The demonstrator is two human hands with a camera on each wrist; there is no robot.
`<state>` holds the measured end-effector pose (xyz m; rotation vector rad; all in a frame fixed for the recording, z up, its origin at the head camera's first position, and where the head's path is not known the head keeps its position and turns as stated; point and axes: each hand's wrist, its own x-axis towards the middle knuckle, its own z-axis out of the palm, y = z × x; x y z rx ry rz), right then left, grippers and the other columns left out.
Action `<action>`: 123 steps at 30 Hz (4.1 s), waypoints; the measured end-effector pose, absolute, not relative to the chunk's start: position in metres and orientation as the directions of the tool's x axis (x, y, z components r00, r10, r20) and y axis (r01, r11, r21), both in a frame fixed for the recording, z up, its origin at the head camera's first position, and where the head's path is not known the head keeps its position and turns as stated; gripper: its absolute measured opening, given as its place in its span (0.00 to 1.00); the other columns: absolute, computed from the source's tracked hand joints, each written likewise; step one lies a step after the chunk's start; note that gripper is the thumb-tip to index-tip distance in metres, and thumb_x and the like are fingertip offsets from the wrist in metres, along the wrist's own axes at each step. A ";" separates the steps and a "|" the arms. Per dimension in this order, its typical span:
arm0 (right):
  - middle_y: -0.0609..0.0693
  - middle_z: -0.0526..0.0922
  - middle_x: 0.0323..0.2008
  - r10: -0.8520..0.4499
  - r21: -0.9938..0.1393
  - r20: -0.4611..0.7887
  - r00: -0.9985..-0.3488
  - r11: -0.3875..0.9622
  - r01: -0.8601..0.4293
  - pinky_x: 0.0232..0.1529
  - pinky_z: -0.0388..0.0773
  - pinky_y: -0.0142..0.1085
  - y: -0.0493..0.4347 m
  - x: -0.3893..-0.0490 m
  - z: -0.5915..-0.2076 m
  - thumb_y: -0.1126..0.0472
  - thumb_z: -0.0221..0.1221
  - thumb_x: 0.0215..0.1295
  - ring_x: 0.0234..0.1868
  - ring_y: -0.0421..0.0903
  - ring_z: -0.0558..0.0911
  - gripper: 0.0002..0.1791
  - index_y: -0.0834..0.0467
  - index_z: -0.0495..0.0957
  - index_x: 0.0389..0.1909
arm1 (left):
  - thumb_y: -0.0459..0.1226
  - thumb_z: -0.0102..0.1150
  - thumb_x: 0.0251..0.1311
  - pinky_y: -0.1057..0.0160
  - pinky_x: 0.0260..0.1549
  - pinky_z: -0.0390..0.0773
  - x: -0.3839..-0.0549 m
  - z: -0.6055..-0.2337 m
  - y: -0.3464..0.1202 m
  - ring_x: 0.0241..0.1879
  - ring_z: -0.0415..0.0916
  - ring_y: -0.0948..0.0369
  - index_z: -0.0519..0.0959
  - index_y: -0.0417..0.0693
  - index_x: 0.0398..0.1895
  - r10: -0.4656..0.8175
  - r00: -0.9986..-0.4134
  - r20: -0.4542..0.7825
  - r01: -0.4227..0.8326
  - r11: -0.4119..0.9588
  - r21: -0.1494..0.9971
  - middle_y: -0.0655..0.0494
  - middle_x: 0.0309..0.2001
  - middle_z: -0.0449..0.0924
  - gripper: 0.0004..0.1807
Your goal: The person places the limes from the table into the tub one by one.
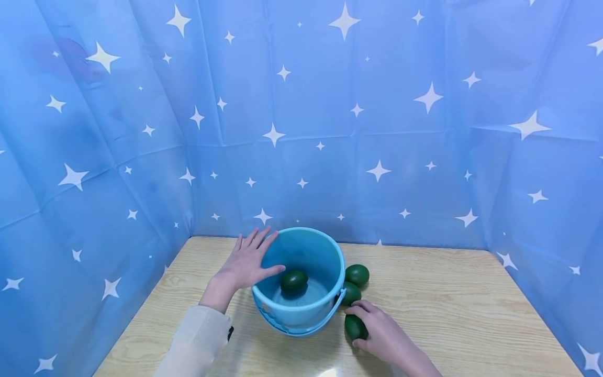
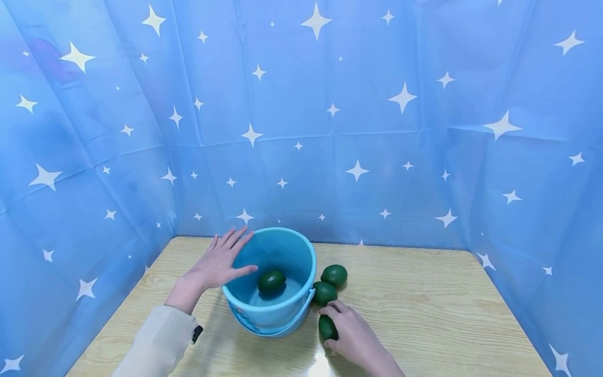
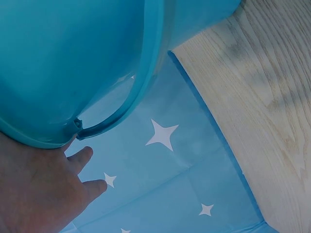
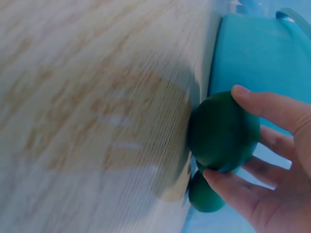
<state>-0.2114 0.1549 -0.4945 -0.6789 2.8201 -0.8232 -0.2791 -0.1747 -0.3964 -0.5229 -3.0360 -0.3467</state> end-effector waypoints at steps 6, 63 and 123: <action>0.59 0.77 0.58 -0.449 -0.540 0.005 -0.894 0.751 -0.380 0.52 0.80 0.61 0.155 -0.210 -0.494 0.61 0.76 0.47 0.56 0.61 0.80 0.30 0.58 0.80 0.55 | 0.65 0.53 0.63 0.32 0.74 0.42 -0.279 -0.396 -0.174 0.80 0.41 0.41 0.52 0.54 0.80 0.327 -0.942 0.078 0.336 0.918 0.210 0.49 0.81 0.46 0.48; 0.56 0.78 0.58 -0.411 -0.547 0.022 -0.911 0.758 -0.355 0.52 0.80 0.60 0.160 -0.205 -0.494 0.61 0.76 0.47 0.57 0.59 0.80 0.32 0.57 0.79 0.56 | 0.65 0.53 0.62 0.31 0.74 0.43 -0.278 -0.396 -0.174 0.80 0.42 0.41 0.52 0.55 0.80 0.324 -0.943 0.079 0.334 0.919 0.208 0.49 0.81 0.47 0.48; 0.51 0.77 0.61 -0.310 -0.548 0.134 -0.941 0.768 -0.331 0.53 0.83 0.51 0.161 -0.199 -0.481 0.56 0.76 0.50 0.61 0.56 0.79 0.33 0.51 0.78 0.60 | 0.65 0.53 0.63 0.31 0.74 0.43 -0.278 -0.396 -0.174 0.80 0.42 0.41 0.52 0.55 0.80 0.327 -0.942 0.079 0.337 0.920 0.200 0.49 0.81 0.46 0.48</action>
